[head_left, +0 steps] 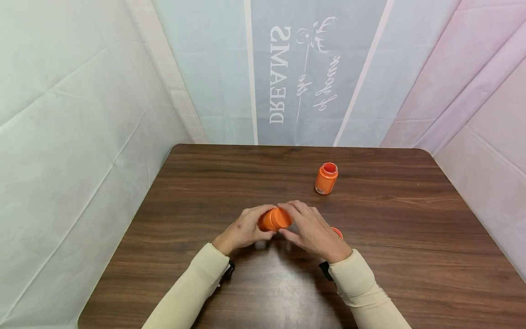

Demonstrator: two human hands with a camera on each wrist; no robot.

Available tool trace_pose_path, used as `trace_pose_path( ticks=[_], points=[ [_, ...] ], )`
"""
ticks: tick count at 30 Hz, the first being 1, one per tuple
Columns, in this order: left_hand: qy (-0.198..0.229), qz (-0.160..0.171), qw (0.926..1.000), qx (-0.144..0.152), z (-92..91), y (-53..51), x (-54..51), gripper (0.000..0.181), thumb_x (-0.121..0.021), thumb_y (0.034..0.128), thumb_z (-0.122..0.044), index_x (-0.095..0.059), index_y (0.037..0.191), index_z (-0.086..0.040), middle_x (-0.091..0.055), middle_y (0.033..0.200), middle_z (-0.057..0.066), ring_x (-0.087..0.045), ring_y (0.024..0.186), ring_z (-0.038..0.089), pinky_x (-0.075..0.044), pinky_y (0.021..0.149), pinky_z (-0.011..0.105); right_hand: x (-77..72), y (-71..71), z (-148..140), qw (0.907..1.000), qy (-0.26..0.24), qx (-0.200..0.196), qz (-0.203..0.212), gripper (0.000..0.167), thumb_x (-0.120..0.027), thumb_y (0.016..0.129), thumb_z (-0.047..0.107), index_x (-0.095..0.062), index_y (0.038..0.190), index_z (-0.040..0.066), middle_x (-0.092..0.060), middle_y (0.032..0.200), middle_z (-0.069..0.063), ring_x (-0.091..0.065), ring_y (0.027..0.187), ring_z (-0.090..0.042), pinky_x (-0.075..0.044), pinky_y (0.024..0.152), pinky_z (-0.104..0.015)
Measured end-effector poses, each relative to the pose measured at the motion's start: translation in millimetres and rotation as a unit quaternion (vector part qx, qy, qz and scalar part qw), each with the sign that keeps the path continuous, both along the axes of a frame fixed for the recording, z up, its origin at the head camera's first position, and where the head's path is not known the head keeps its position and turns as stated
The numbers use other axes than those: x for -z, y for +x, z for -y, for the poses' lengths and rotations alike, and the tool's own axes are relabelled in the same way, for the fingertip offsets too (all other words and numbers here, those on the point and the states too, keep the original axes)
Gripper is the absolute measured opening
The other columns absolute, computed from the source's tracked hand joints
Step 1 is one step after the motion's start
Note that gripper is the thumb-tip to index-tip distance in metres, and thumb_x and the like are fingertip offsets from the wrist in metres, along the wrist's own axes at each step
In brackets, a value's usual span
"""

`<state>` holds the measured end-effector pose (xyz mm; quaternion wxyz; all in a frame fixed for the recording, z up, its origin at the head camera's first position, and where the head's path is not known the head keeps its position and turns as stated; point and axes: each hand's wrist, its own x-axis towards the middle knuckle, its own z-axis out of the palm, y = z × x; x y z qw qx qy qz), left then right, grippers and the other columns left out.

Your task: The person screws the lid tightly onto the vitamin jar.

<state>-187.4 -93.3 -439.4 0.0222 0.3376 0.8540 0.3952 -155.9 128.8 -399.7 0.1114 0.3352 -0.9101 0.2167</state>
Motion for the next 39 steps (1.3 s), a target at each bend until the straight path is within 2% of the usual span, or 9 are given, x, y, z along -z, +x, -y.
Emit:
trace_pose_path(
  ticks=[4, 9, 12, 17, 21, 29, 34, 39],
  points=[
    [0.001, -0.003, 1.0000, 0.000, -0.3, 0.2, 0.2, 0.059, -0.082, 0.0807, -0.009, -0.056, 0.134, -0.007, -0.066, 0.116, 0.005, -0.062, 0.094, 0.014, -0.054, 0.081, 0.028, -1.0, 0.4, -2.0, 0.9998, -0.005, -0.019, -0.002, 0.067, -0.085, 0.082, 0.019, -0.053, 0.140, 0.010, -0.055, 0.135, -0.011, -0.058, 0.118, -0.027, -0.048, 0.088, -0.048],
    [0.004, 0.001, 1.0000, 0.002, -0.7, 0.6, 1.1, 0.058, -0.083, 0.0804, -0.009, -0.057, 0.132, -0.008, -0.066, 0.114, 0.004, -0.062, 0.093, 0.013, -0.054, 0.080, 0.028, -1.3, 0.2, -3.2, 0.9990, -0.005, -0.040, -0.018, 0.066, -0.085, 0.078, 0.009, -0.055, 0.137, 0.009, -0.056, 0.135, -0.010, -0.058, 0.115, -0.027, -0.048, 0.085, -0.047],
    [0.004, -0.002, 1.0000, 0.002, -0.8, 0.8, 2.5, 0.058, -0.083, 0.0801, -0.009, -0.057, 0.132, -0.008, -0.066, 0.114, 0.003, -0.062, 0.093, 0.013, -0.054, 0.081, 0.028, 0.4, 0.0, -2.3, 0.9990, -0.005, -0.039, -0.023, 0.063, -0.084, 0.079, 0.008, -0.056, 0.135, 0.008, -0.057, 0.130, -0.008, -0.059, 0.111, -0.026, -0.049, 0.083, -0.045],
    [0.000, -0.004, 1.0000, -0.002, -1.1, 1.5, 5.2, 0.058, -0.083, 0.0801, -0.009, -0.057, 0.132, -0.008, -0.066, 0.115, 0.004, -0.061, 0.093, 0.013, -0.054, 0.080, 0.028, 4.2, 0.6, -0.6, 0.9996, -0.005, -0.021, -0.020, 0.055, -0.080, 0.084, 0.017, -0.057, 0.133, 0.007, -0.059, 0.123, -0.007, -0.059, 0.106, -0.022, -0.049, 0.081, -0.043],
    [-0.003, -0.001, 1.0000, -0.003, -1.1, 2.3, 6.8, 0.057, -0.083, 0.0807, -0.009, -0.057, 0.132, -0.008, -0.065, 0.115, 0.004, -0.061, 0.093, 0.013, -0.053, 0.080, 0.027, 6.8, 2.0, -0.2, 0.9997, -0.002, -0.010, -0.023, 0.055, -0.081, 0.085, 0.021, -0.057, 0.133, 0.007, -0.059, 0.121, -0.007, -0.060, 0.103, -0.021, -0.049, 0.080, -0.042],
    [-0.004, -0.007, 0.9999, -0.006, -0.5, 3.0, 6.9, 0.059, -0.083, 0.0805, -0.010, -0.056, 0.133, -0.009, -0.066, 0.115, 0.004, -0.062, 0.094, 0.013, -0.054, 0.082, 0.029, 5.8, 1.9, -0.8, 0.9992, 0.001, -0.032, -0.025, 0.066, -0.083, 0.078, 0.009, -0.055, 0.138, 0.010, -0.054, 0.136, -0.012, -0.057, 0.116, -0.029, -0.048, 0.085, -0.049],
    [-0.002, -0.008, 1.0000, -0.003, -0.5, 2.3, 7.0, 0.057, -0.083, 0.0804, -0.011, -0.057, 0.131, -0.010, -0.066, 0.113, 0.002, -0.062, 0.094, 0.012, -0.054, 0.081, 0.029, 5.6, 2.3, -1.1, 0.9990, 0.002, -0.036, -0.025, 0.064, -0.081, 0.077, 0.005, -0.056, 0.136, 0.009, -0.056, 0.132, -0.008, -0.057, 0.114, -0.026, -0.048, 0.085, -0.047],
    [-0.003, -0.008, 1.0000, -0.004, -0.8, 2.1, 8.1, 0.059, -0.083, 0.0804, -0.011, -0.056, 0.133, -0.009, -0.066, 0.115, 0.003, -0.062, 0.094, 0.013, -0.054, 0.082, 0.030, 6.7, 2.0, -0.4, 0.9992, 0.001, -0.026, -0.032, 0.057, -0.078, 0.081, 0.010, -0.057, 0.134, 0.009, -0.058, 0.126, -0.007, -0.058, 0.111, -0.025, -0.049, 0.084, -0.046]
  ],
)
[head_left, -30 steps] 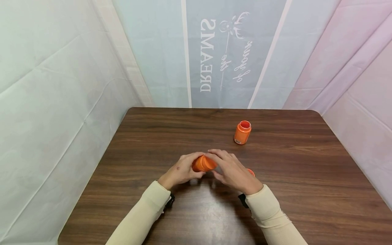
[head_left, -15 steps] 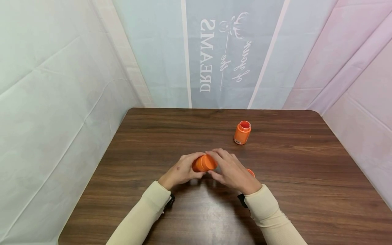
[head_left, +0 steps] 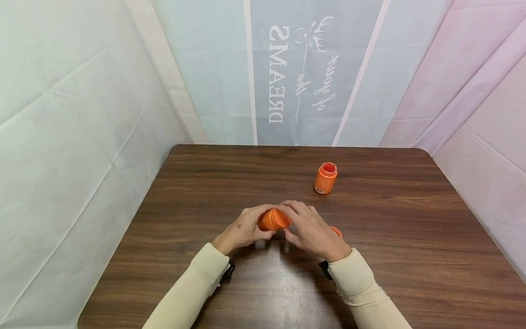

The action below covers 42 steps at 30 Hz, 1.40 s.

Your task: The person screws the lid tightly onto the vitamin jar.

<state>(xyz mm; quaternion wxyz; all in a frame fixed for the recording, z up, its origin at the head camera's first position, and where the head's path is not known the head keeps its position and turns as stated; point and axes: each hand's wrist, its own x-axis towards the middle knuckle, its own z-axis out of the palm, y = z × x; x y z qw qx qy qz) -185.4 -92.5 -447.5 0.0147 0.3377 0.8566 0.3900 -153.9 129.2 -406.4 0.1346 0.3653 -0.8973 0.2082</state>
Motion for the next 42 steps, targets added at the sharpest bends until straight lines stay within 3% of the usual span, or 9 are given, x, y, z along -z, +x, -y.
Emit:
trace_pose_path(
  ticks=[9, 15, 20, 30, 37, 42],
  points=[
    [0.003, 0.012, 0.9999, -0.002, -0.5, 1.1, -1.9, 0.059, -0.082, 0.0810, -0.010, -0.056, 0.133, -0.009, -0.065, 0.116, 0.004, -0.061, 0.093, 0.013, -0.053, 0.080, 0.028, 0.7, 1.3, 0.9, 0.9998, 0.000, 0.017, -0.004, 0.060, -0.081, 0.082, 0.019, -0.056, 0.135, 0.007, -0.058, 0.125, -0.010, -0.058, 0.111, -0.026, -0.049, 0.082, -0.046],
    [0.004, 0.011, 0.9999, -0.004, 0.5, 0.9, -2.3, 0.060, -0.082, 0.0807, -0.010, -0.056, 0.135, -0.009, -0.066, 0.116, 0.004, -0.062, 0.094, 0.013, -0.053, 0.081, 0.028, -1.2, 0.7, -0.4, 0.9999, -0.002, -0.003, 0.011, 0.066, -0.083, 0.079, 0.011, -0.054, 0.139, 0.011, -0.054, 0.136, -0.012, -0.056, 0.118, -0.029, -0.048, 0.086, -0.048],
    [0.005, 0.008, 0.9999, -0.003, 0.4, 1.0, -2.4, 0.057, -0.083, 0.0801, -0.009, -0.057, 0.131, -0.010, -0.066, 0.114, 0.003, -0.062, 0.094, 0.012, -0.054, 0.081, 0.028, -1.7, 0.2, -0.1, 0.9999, 0.003, -0.007, 0.009, 0.063, -0.081, 0.079, 0.008, -0.057, 0.136, 0.010, -0.056, 0.132, -0.008, -0.056, 0.114, -0.026, -0.048, 0.085, -0.046],
    [0.010, 0.007, 0.9999, -0.002, 1.0, 1.2, -0.7, 0.061, -0.083, 0.0807, -0.009, -0.055, 0.136, -0.008, -0.065, 0.119, 0.005, -0.062, 0.096, 0.013, -0.054, 0.082, 0.028, 2.5, 0.6, 2.4, 0.9998, 0.003, 0.018, -0.010, 0.058, -0.081, 0.084, 0.021, -0.057, 0.135, 0.008, -0.059, 0.123, -0.008, -0.058, 0.107, -0.025, -0.048, 0.082, -0.044],
    [0.014, 0.000, 0.9999, -0.001, 1.1, 1.5, 0.3, 0.059, -0.083, 0.0802, -0.009, -0.056, 0.133, -0.009, -0.066, 0.115, 0.004, -0.062, 0.094, 0.013, -0.054, 0.080, 0.028, 4.2, 1.4, 0.9, 1.0000, 0.002, -0.002, -0.008, 0.068, -0.084, 0.078, 0.012, -0.054, 0.140, 0.012, -0.054, 0.135, -0.011, -0.056, 0.114, -0.028, -0.048, 0.083, -0.047],
    [0.014, 0.000, 0.9999, 0.001, 1.0, 2.1, 1.7, 0.056, -0.083, 0.0805, -0.009, -0.057, 0.130, -0.010, -0.066, 0.114, 0.003, -0.062, 0.095, 0.013, -0.054, 0.081, 0.029, 5.7, 1.6, 0.6, 0.9999, 0.004, -0.009, -0.009, 0.065, -0.080, 0.078, 0.006, -0.056, 0.138, 0.012, -0.055, 0.133, -0.009, -0.057, 0.113, -0.028, -0.048, 0.081, -0.046]
  ],
)
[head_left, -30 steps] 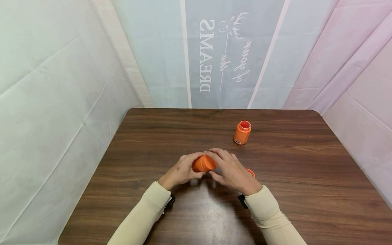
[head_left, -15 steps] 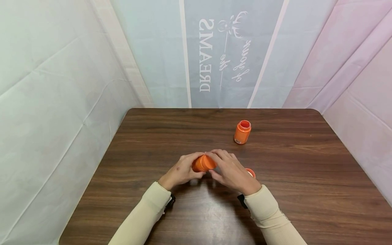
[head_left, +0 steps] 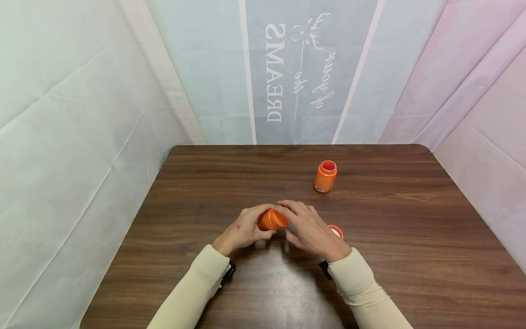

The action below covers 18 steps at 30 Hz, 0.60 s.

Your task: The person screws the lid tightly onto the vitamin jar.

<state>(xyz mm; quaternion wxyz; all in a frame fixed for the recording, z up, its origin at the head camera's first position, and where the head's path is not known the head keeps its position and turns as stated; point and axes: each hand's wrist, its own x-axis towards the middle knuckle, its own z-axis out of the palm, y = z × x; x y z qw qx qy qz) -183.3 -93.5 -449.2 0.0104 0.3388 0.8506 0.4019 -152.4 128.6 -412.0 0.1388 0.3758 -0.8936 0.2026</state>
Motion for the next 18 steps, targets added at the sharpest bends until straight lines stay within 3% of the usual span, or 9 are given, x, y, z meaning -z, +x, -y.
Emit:
trace_pose_path(
  ticks=[11, 18],
  points=[
    [-0.008, 0.000, 0.9999, -0.009, -0.1, 0.8, 0.9, 0.062, -0.083, 0.0807, -0.010, -0.055, 0.136, -0.010, -0.065, 0.120, 0.004, -0.062, 0.098, 0.014, -0.054, 0.083, 0.030, 3.0, 0.7, 1.4, 0.9995, -0.004, 0.028, -0.017, 0.058, -0.080, 0.084, 0.020, -0.057, 0.135, 0.008, -0.059, 0.121, -0.008, -0.059, 0.105, -0.026, -0.047, 0.079, -0.044],
    [0.002, -0.010, 0.9999, -0.008, 0.0, 0.2, 0.8, 0.061, -0.083, 0.0798, -0.009, -0.056, 0.134, -0.009, -0.066, 0.118, 0.005, -0.063, 0.097, 0.015, -0.054, 0.082, 0.031, 1.8, 1.1, 1.2, 0.9995, -0.002, 0.031, 0.002, 0.067, -0.082, 0.082, 0.021, -0.052, 0.141, 0.012, -0.055, 0.133, -0.011, -0.056, 0.116, -0.027, -0.047, 0.085, -0.047]
  ],
)
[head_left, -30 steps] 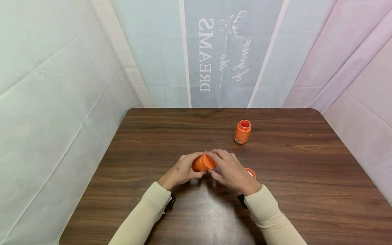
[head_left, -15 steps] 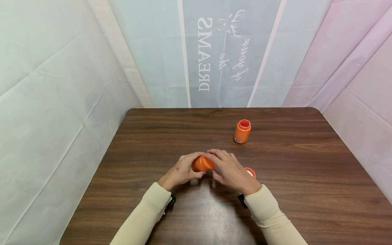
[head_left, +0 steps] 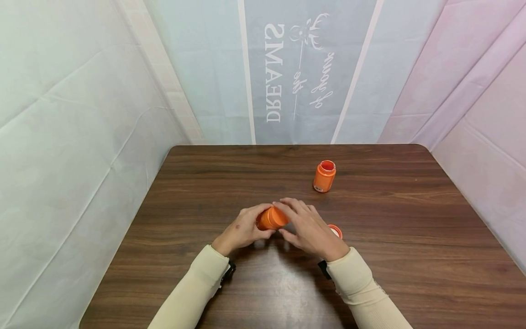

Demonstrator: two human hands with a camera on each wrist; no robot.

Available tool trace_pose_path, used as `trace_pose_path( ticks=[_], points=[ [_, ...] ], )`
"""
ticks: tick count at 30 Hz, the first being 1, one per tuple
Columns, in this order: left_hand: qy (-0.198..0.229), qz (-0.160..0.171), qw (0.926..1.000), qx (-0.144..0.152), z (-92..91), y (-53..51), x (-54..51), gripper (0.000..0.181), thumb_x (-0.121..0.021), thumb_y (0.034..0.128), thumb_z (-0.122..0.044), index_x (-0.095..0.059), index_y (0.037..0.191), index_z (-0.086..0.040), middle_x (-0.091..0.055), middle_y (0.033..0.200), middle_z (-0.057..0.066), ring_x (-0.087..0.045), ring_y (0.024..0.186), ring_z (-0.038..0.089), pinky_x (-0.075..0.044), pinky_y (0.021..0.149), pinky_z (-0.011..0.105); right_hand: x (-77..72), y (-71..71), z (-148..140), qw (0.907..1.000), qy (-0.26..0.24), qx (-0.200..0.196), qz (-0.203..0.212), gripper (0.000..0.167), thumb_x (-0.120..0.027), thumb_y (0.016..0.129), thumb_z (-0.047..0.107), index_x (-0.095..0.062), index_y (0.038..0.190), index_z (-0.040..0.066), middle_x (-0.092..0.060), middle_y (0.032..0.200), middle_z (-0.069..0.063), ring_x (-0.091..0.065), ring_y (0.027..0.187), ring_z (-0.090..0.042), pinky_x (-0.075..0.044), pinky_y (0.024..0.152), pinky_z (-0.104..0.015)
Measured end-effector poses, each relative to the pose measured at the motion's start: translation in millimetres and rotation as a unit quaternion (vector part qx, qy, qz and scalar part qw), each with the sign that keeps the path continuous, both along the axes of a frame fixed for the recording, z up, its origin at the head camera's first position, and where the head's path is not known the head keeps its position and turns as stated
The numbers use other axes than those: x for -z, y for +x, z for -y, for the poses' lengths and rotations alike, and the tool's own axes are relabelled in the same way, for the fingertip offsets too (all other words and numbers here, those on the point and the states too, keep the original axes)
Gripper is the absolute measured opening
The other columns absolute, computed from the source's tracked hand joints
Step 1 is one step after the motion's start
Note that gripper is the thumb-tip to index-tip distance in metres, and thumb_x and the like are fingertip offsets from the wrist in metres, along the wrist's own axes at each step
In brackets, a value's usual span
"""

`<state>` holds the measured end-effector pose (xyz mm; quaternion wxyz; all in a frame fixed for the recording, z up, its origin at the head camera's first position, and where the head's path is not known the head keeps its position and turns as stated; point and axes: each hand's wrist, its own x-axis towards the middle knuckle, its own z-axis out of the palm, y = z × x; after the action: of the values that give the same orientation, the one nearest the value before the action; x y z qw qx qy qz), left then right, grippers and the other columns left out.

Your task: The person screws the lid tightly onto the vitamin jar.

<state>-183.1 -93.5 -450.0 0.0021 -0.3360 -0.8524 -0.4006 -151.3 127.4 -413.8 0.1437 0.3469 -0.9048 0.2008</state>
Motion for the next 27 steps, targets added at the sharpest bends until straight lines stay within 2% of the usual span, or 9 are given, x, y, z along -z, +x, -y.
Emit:
trace_pose_path(
  ticks=[3, 9, 17, 21, 27],
  points=[
    [-0.002, 0.002, 1.0000, -0.002, 0.2, 0.0, -0.3, 0.061, -0.083, 0.0797, -0.009, -0.056, 0.134, -0.009, -0.066, 0.118, 0.005, -0.063, 0.097, 0.015, -0.054, 0.082, 0.031, -1.4, -0.1, -0.3, 0.9999, 0.003, -0.009, 0.004, 0.066, -0.081, 0.082, 0.015, -0.053, 0.141, 0.014, -0.053, 0.137, -0.011, -0.056, 0.118, -0.028, -0.047, 0.086, -0.047],
    [-0.008, 0.001, 1.0000, 0.000, 0.0, 0.5, -1.5, 0.060, -0.082, 0.0810, -0.010, -0.056, 0.134, -0.009, -0.066, 0.120, 0.005, -0.064, 0.098, 0.016, -0.054, 0.084, 0.032, -4.2, 0.1, 0.8, 0.9999, 0.010, -0.012, 0.004, 0.059, -0.076, 0.083, 0.010, -0.056, 0.138, 0.012, -0.056, 0.131, -0.008, -0.057, 0.112, -0.026, -0.047, 0.084, -0.044],
    [-0.001, -0.002, 1.0000, 0.004, -1.0, 0.3, -3.2, 0.059, -0.083, 0.0801, -0.009, -0.057, 0.133, -0.009, -0.066, 0.119, 0.004, -0.063, 0.098, 0.015, -0.054, 0.083, 0.031, -2.8, 1.5, 2.1, 0.9997, 0.014, 0.019, -0.004, 0.058, -0.078, 0.088, 0.025, -0.056, 0.138, 0.007, -0.059, 0.121, -0.010, -0.057, 0.109, -0.026, -0.045, 0.085, -0.047],
    [0.000, -0.001, 1.0000, 0.004, -1.1, 0.9, -3.2, 0.059, -0.083, 0.0801, -0.009, -0.057, 0.133, -0.009, -0.066, 0.118, 0.004, -0.063, 0.097, 0.015, -0.054, 0.082, 0.031, -3.0, 1.9, 1.0, 0.9999, 0.009, 0.014, 0.002, 0.062, -0.080, 0.086, 0.026, -0.055, 0.139, 0.008, -0.058, 0.126, -0.011, -0.057, 0.113, -0.027, -0.046, 0.086, -0.049],
    [-0.004, 0.004, 1.0000, 0.000, -0.8, 2.6, -3.3, 0.060, -0.083, 0.0808, -0.009, -0.056, 0.134, -0.009, -0.065, 0.118, 0.004, -0.063, 0.096, 0.015, -0.054, 0.082, 0.031, -5.4, 1.8, -0.4, 0.9999, 0.007, -0.012, 0.009, 0.062, -0.080, 0.083, 0.015, -0.054, 0.140, 0.013, -0.055, 0.135, -0.009, -0.056, 0.117, -0.027, -0.046, 0.087, -0.049]
  ],
)
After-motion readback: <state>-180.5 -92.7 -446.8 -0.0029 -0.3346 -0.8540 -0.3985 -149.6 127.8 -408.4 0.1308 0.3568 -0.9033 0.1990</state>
